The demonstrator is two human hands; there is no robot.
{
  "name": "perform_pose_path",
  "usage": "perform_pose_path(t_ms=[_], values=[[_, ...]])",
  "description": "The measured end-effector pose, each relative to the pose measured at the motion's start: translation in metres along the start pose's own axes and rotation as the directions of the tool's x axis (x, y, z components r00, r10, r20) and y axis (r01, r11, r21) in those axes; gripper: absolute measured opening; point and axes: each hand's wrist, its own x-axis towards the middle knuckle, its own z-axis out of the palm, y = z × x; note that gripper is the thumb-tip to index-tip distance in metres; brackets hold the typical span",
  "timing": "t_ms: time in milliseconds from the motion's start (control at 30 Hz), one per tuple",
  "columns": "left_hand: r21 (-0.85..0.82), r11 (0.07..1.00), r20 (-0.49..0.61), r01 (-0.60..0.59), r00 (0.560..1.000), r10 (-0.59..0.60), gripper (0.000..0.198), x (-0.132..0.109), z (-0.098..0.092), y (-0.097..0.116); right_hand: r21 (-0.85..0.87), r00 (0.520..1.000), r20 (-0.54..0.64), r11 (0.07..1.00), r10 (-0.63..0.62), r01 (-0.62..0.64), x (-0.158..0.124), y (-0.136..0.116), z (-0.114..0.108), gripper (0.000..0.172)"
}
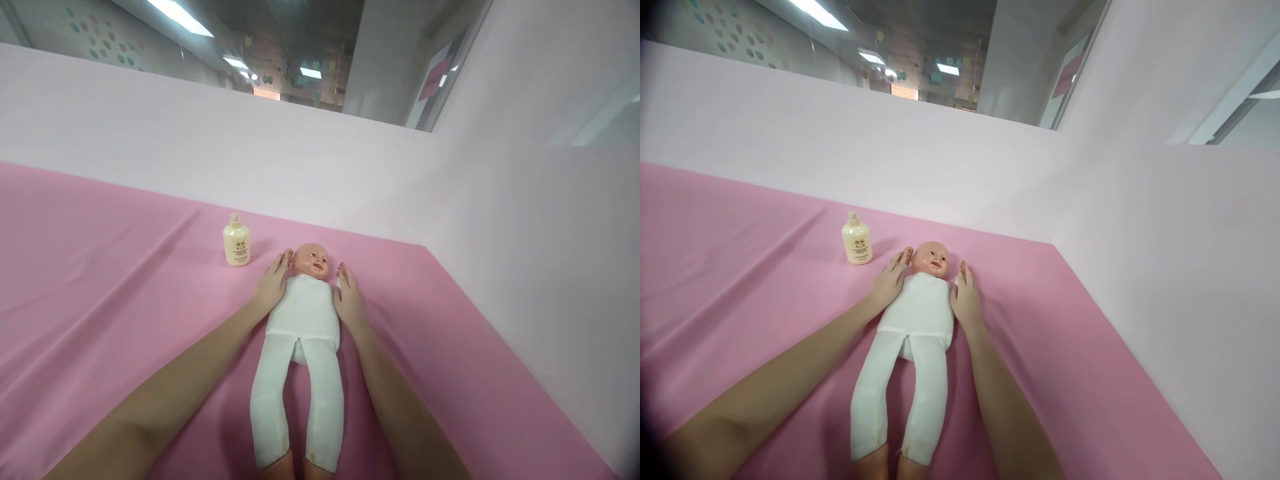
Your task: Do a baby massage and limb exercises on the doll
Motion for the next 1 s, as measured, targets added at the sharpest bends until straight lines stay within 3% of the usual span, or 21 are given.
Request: perform_pose_path(t_ms=[333, 533, 667, 833, 1000], values=[[0.024, 0.992, 0.094, 0.127, 0.987, -0.129, 0.069, 0.004, 0.001, -0.01, 0.014, 0.991, 0.009, 0.991, 0.134, -0.134, 0.0, 0.013, 0.007, 0.056], [-0.086, 0.992, 0.035, 0.092, 0.995, -0.089, 0.073, 0.002, -0.001, -0.011, 0.073, 0.995, -0.015, 0.993, 0.098, -0.097, 0.0, 0.012, 0.005, 0.055], [-0.184, 0.98, -0.071, 0.07, 0.994, -0.084, 0.078, 0.002, -0.008, -0.003, 0.101, 0.991, -0.118, 0.993, 0.07, -0.058, -0.001, 0.004, -0.001, 0.065], [-0.258, 0.961, -0.109, 0.099, 0.985, -0.131, 0.079, 0.004, -0.014, 0.008, 0.102, 0.96, -0.261, 0.992, 0.103, -0.079, 0.0, -0.004, -0.004, 0.081], [-0.207, 0.974, -0.081, 0.094, 0.99, -0.113, 0.054, 0.008, -0.017, 0.017, 0.121, 0.941, -0.332, 0.993, 0.059, -0.019, 0.003, -0.013, -0.006, 0.082]])
